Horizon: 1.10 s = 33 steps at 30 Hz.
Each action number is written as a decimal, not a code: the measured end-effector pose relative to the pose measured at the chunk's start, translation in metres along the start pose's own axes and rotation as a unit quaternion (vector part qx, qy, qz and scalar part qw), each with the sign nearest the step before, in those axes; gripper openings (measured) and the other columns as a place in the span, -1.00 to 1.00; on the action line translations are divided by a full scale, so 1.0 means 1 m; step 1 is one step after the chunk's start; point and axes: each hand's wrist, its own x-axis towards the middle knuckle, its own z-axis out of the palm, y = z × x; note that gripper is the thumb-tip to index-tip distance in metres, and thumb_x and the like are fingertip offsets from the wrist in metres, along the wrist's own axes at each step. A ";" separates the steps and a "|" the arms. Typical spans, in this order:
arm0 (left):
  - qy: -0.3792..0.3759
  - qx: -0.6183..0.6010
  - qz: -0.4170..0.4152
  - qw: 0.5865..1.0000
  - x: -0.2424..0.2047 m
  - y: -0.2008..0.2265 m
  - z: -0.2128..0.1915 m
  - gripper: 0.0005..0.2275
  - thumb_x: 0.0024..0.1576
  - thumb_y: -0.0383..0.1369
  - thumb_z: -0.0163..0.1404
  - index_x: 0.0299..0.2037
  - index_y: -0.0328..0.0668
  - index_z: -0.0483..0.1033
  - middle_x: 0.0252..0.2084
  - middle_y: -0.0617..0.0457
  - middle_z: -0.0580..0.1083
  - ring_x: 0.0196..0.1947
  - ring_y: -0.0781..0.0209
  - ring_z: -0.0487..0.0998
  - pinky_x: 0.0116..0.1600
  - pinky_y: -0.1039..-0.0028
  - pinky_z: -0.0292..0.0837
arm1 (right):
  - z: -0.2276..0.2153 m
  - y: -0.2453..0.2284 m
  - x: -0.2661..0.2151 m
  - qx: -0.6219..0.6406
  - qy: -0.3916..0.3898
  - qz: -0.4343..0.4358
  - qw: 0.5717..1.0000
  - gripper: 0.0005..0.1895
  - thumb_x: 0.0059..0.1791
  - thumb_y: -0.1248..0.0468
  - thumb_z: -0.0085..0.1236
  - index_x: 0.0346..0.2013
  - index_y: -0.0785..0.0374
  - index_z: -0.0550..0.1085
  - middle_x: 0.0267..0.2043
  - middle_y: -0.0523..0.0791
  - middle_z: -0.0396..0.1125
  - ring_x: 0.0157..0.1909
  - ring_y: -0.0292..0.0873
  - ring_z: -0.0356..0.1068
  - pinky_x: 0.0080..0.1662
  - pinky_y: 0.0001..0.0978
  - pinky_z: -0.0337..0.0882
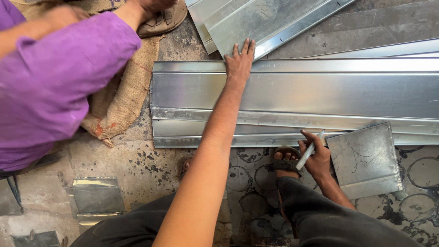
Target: The person sits on the floor and uses a marker to draw lines and symbols on several metal sheets. They repeatedly position a smaller metal template on top of the larger sheets to trace outlines and mark specific points. The person handles the sheets one by one, moving them aside after marking.
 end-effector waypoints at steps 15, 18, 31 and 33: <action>0.273 -0.209 -0.221 0.913 -0.095 -0.221 -0.019 -0.32 0.07 -0.33 0.21 0.39 -0.18 0.13 0.27 -0.29 0.34 0.22 -0.31 0.40 0.16 -0.02 0.36 | 0.020 0.019 0.017 -0.157 -0.030 -0.105 0.982 -0.49 -0.02 0.23 0.33 0.23 0.08 0.44 -0.07 0.08 0.45 -0.02 0.10 0.47 -0.02 -0.09 0.48; 0.160 -0.202 -0.289 0.922 -0.182 -0.238 0.056 -0.63 0.22 -0.42 -0.01 0.25 -0.19 0.34 0.12 -0.27 0.42 0.09 -0.31 0.46 0.13 -0.01 0.41 | 0.018 0.045 0.033 -0.233 -0.042 -0.154 0.959 -0.39 -0.08 0.24 0.35 0.26 0.05 0.40 -0.02 0.06 0.45 0.07 0.14 0.43 0.05 -0.05 0.45; 0.146 -0.139 -0.142 0.969 -0.274 -0.162 0.116 -0.61 0.03 -0.22 0.16 0.06 -0.09 0.46 0.07 -0.06 0.41 0.13 -0.10 0.40 0.06 -0.02 0.33 | 0.026 0.063 0.058 -0.405 -0.073 -0.186 0.892 -0.75 -0.09 0.29 0.24 -0.12 0.02 0.57 -0.09 -0.01 0.40 0.06 0.08 0.34 0.17 -0.04 0.40; 0.104 -0.160 -0.159 0.969 -0.275 -0.158 0.103 -0.65 0.09 -0.21 0.14 0.07 -0.05 0.47 0.08 0.01 0.42 0.15 -0.06 0.41 0.10 0.00 0.34 | 0.023 0.063 0.062 -0.394 -0.076 -0.182 0.898 -0.75 -0.08 0.32 0.23 -0.12 0.01 0.57 -0.10 -0.01 0.40 0.09 0.10 0.36 0.15 -0.05 0.40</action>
